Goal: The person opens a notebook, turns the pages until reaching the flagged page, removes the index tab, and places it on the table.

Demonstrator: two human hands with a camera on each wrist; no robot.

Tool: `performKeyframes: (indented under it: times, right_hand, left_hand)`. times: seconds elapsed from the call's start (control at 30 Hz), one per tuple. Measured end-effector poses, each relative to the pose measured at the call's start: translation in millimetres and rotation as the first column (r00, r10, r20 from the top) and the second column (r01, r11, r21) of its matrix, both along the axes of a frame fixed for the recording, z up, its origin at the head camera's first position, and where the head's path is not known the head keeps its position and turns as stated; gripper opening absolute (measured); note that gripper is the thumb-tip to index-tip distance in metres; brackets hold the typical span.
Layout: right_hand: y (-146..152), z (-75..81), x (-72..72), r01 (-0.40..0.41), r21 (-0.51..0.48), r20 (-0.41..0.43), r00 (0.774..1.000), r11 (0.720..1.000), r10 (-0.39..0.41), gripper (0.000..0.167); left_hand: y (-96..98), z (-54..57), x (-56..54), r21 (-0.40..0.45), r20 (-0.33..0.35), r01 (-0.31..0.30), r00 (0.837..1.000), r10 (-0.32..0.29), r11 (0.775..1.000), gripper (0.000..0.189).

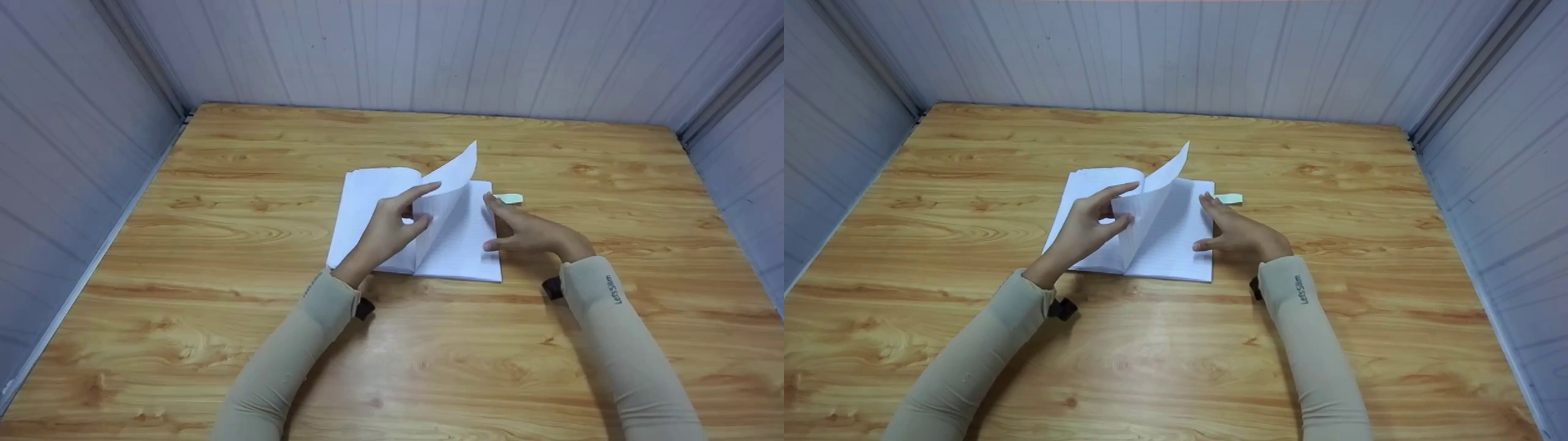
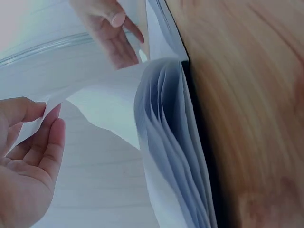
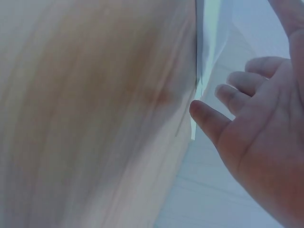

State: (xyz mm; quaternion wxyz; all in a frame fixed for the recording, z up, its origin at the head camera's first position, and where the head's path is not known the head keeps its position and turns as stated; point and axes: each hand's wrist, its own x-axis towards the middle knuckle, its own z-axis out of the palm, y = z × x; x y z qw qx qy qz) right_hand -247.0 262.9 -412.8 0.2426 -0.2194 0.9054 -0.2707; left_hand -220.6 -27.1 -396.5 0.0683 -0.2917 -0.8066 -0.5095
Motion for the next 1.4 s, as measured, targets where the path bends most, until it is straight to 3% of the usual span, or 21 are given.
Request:
performKeyframes:
  times: [0.57,0.8,1.1,1.23,1.33,1.4]
  right_hand:
    - [-7,-4.4,7.6,-0.103,0.043,0.058,0.993,0.994,0.100,0.104]
    - [-9,-5.9,8.3,-0.100,0.072,0.052,0.994,0.992,0.096,0.102]
    - [-9,-7.2,8.9,-0.096,0.041,0.073,0.993,0.995,0.093,0.104]
    - [-9,-7.5,8.4,-0.097,0.052,0.072,0.993,0.994,0.093,0.103]
    - [-9,-7.4,8.4,-0.099,0.056,0.073,0.993,0.994,0.095,0.103]
    - [-9,-6.9,8.8,-0.101,0.057,0.075,0.993,0.993,0.097,0.103]
  left_hand:
    - [-40.0,8.4,-8.2,0.082,0.010,-0.132,0.991,0.132,0.988,0.018]
    - [-48.0,8.6,-7.7,0.070,0.037,-0.131,0.991,0.129,0.989,0.018]
    - [-57.6,6.9,-10.4,0.005,0.003,-0.074,0.997,0.074,0.997,0.025]
    - [-63.7,2.9,-13.1,-0.034,-0.088,-0.005,0.996,0.002,0.999,0.034]
    - [-68.4,0.1,-14.8,-0.097,-0.166,0.037,0.985,-0.053,0.995,0.039]
    - [-71.4,-1.1,-15.5,-0.143,-0.182,0.057,0.980,-0.083,0.988,0.042]
